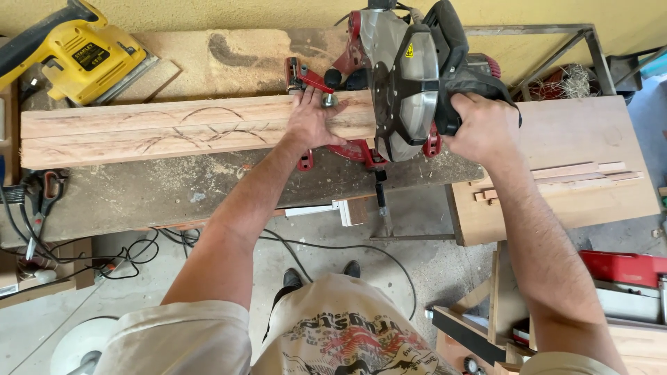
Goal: The person uses a miter saw to cut a long wooden plank into smaller pieces. They position the wood on the saw, lower the blade to make a cut, and then move the cut piece to a nearby table. This process is repeated multiple times.
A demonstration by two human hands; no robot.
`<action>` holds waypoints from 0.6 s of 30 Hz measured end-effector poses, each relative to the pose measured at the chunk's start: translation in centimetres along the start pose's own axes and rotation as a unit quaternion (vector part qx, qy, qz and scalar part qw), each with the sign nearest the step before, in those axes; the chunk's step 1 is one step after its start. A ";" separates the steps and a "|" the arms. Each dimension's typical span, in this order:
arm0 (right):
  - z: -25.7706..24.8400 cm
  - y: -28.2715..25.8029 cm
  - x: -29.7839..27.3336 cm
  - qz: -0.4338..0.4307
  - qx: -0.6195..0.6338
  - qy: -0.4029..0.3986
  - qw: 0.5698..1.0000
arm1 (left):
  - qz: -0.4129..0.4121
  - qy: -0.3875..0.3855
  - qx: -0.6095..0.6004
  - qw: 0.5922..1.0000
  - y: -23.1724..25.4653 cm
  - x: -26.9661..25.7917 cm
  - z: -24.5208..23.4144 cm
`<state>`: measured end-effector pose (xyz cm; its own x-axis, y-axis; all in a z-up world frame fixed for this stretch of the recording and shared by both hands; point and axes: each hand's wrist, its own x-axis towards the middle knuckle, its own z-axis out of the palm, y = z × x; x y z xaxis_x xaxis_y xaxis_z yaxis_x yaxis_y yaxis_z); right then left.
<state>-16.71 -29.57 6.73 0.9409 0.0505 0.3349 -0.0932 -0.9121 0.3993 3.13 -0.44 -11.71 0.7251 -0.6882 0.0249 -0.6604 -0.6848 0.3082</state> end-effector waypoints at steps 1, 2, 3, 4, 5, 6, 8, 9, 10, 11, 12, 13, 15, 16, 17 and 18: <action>-0.6 -0.2 -0.1 0.001 -0.007 0.008 1.000 | 0.001 0.004 -0.001 1.000 0.0 0.0 0.2; -0.5 -0.3 -0.1 0.001 -0.007 0.008 1.000 | 0.001 0.005 -0.001 1.000 0.0 0.1 0.2; -0.3 -0.3 -0.2 0.001 0.004 0.001 1.000 | 0.001 0.006 -0.001 1.000 -0.1 0.1 0.2; -0.2 -0.4 -0.3 0.001 0.017 -0.006 1.000 | 0.000 0.006 0.000 1.000 -0.1 0.1 0.3; -0.6 -0.6 -0.4 0.002 0.017 -0.006 1.000 | 0.001 0.006 0.000 1.000 -0.1 0.0 0.3; -0.9 -0.7 -0.5 -0.003 0.019 0.005 1.000 | -0.001 0.005 0.002 1.000 -0.1 0.1 0.3; -1.0 -0.9 -0.6 -0.008 0.020 0.016 1.000 | -0.003 0.004 0.003 1.000 0.0 0.1 0.4; -0.7 -0.9 -0.7 -0.009 0.019 0.017 1.000 | -0.001 0.007 0.003 1.000 0.0 0.0 0.5; -0.4 -0.9 -0.7 -0.010 0.018 0.020 1.000 | 0.000 0.010 0.002 1.000 -0.1 0.0 0.4; -0.2 -1.0 -0.7 -0.011 0.018 0.020 1.000 | -0.001 0.011 0.003 1.000 -0.1 0.0 0.4; 0.0 -1.1 -0.7 -0.014 0.009 0.028 0.999 | 0.001 0.013 0.002 1.000 -0.1 0.0 0.3; 0.2 -1.1 -0.8 -0.017 0.001 0.036 0.999 | 0.002 0.016 0.002 1.000 -0.1 0.0 0.3; 0.8 -1.0 -1.2 -0.023 0.013 0.034 0.999 | 0.003 0.013 0.001 1.000 -0.1 0.0 0.3; 1.1 -0.8 -1.3 -0.030 0.025 0.034 0.999 | 0.003 0.012 0.001 1.000 -0.1 0.0 0.2; 1.4 -0.9 -1.4 -0.029 0.024 0.035 0.999 | 0.004 0.013 0.001 1.000 -0.1 0.2 0.1; 1.6 -0.9 -1.6 -0.034 0.033 0.031 0.998 | 0.004 0.013 0.005 1.000 -0.1 0.1 0.2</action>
<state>-17.61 -29.48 4.43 0.9222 0.1356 0.3622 -0.0073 -0.9302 0.3670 3.24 -0.50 -11.90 0.7250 -0.6869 0.0513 -0.6674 -0.6821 0.2988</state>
